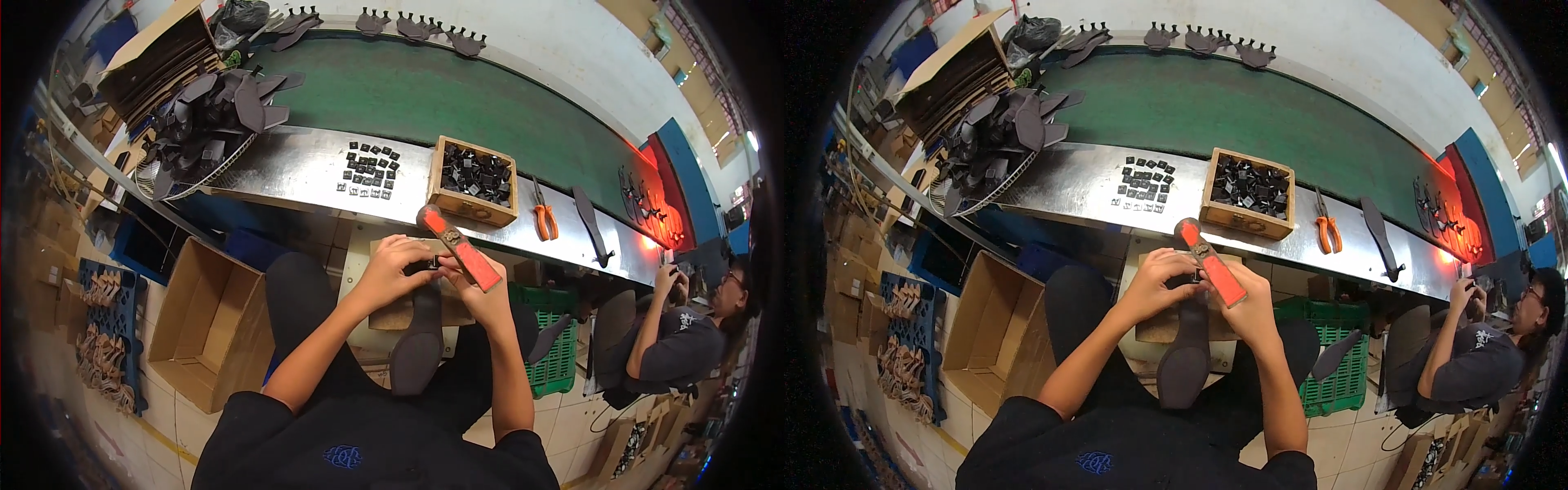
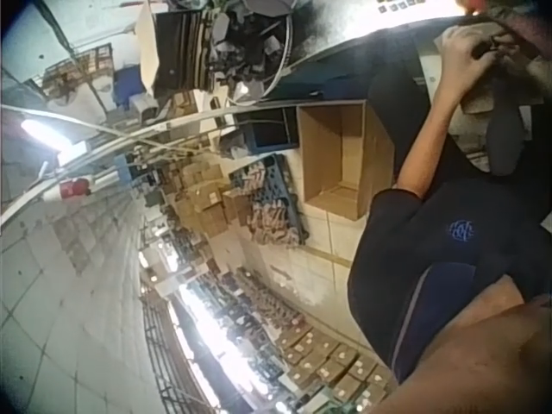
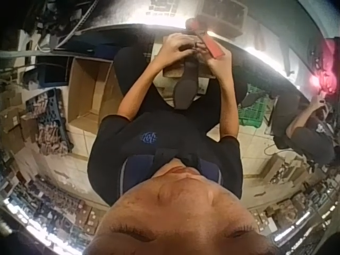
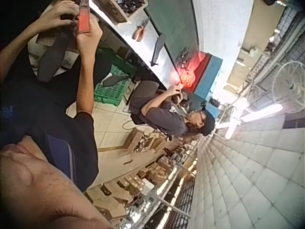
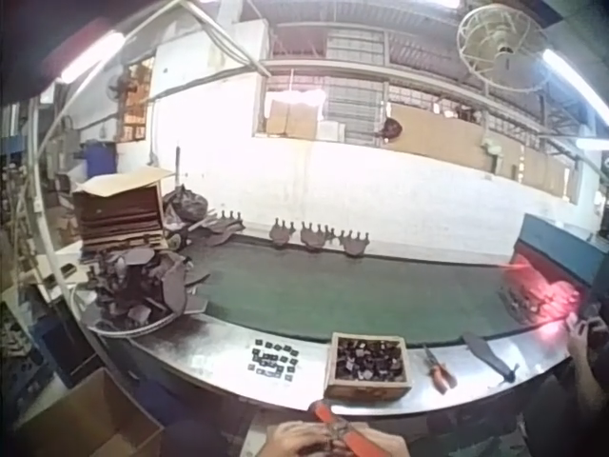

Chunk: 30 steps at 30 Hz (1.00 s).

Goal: Hammering and trimming black shoe components onto a sole at a workstation.

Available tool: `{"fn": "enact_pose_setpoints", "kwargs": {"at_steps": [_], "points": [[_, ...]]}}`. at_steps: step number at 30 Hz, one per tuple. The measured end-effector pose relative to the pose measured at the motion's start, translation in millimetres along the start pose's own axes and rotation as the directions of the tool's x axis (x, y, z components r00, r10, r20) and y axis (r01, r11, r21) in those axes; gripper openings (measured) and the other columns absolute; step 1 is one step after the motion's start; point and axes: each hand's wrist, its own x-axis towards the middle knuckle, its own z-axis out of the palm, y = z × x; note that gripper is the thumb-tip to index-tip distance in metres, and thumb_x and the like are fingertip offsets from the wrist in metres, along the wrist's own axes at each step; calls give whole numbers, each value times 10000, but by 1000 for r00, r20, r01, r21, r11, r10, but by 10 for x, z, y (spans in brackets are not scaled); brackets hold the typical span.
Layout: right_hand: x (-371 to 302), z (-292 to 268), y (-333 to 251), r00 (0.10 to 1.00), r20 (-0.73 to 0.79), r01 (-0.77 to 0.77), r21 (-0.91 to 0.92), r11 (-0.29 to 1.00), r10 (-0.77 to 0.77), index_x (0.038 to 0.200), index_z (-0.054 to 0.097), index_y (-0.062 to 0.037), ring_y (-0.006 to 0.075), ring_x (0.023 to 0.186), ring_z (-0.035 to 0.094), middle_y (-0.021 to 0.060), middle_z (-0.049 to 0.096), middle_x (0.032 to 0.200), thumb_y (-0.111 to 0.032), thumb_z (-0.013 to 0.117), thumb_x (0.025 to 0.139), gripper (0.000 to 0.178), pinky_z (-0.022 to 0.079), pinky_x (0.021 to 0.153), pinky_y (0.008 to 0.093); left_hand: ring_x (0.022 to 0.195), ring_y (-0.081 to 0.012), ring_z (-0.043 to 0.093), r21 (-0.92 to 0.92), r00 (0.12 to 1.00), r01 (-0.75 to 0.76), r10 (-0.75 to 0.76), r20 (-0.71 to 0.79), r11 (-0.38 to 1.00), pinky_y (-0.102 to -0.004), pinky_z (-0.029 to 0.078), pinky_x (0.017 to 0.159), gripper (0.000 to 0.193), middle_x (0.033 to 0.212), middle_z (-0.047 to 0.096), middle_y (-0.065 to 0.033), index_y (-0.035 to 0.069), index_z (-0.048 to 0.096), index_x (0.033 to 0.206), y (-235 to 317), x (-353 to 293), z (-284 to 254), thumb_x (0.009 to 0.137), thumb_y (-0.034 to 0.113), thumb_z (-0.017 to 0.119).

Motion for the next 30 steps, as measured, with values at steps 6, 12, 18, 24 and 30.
{"fn": "enact_pose_setpoints", "kwargs": {"at_steps": [6, 12, 18, 24, 30], "points": [[40, -12, 18, 1000, 27, 1, 19, 1000, -1, 1015, 715, 27, 278, 942, 707, 160, 715, 1067, 16, 717, 800, 215, 549, 832, 335, 1093, -276, 640, 25, 1000, -6, 7, -11, 1000, -436, 370, 1075, 309, 1092, 711, -104, 48, 725, 995, -25, 13, 7, 805, 284, 785], [69, -63, -129, 985, 120, 148, -259, 954, -121, 1041, 725, 35, 228, 911, 703, 122, 691, 1054, 6, 744, 815, 228, 553, 815, 308, 982, -289, 676, -137, 995, 95, -91, 33, 986, -374, 476, 943, 278, 1005, 722, -118, 32, 712, 993, 68, 75, -59, 776, 189, 788], [8, -65, -41, 989, 56, 147, -237, 960, -138, 1074, 706, 38, 175, 788, 670, 100, 670, 992, -22, 736, 859, 225, 545, 713, 284, 898, -260, 692, -268, 995, 98, -89, 47, 958, -357, 507, 843, 268, 963, 744, -123, 20, 750, 1012, 229, 171, -136, 772, 130, 796], [-408, -92, -614, 961, -16, -263, 256, 930, 276, 1418, 481, 21, 56, 550, 490, 34, 585, 880, -76, 556, 1008, 428, 415, 470, 208, 840, -195, 704, -283, 991, 130, -114, 74, 950, -302, 533, 740, 258, 935, 748, -125, 21, 755, 1027, 134, 105, -122, 801, 138, 796], [-846, -185, -873, 986, -114, -137, -129, 982, 123, 1474, 460, 7, 70, 621, 559, 119, 675, 1044, -74, 557, 1000, 490, 470, 529, 222, 901, -204, 708, -180, 993, 110, -102, 53, 977, -320, 536, 838, 249, 979, 754, -129, 9, 755, 1016, 69, 72, -2, 790, 111, 779]]}}
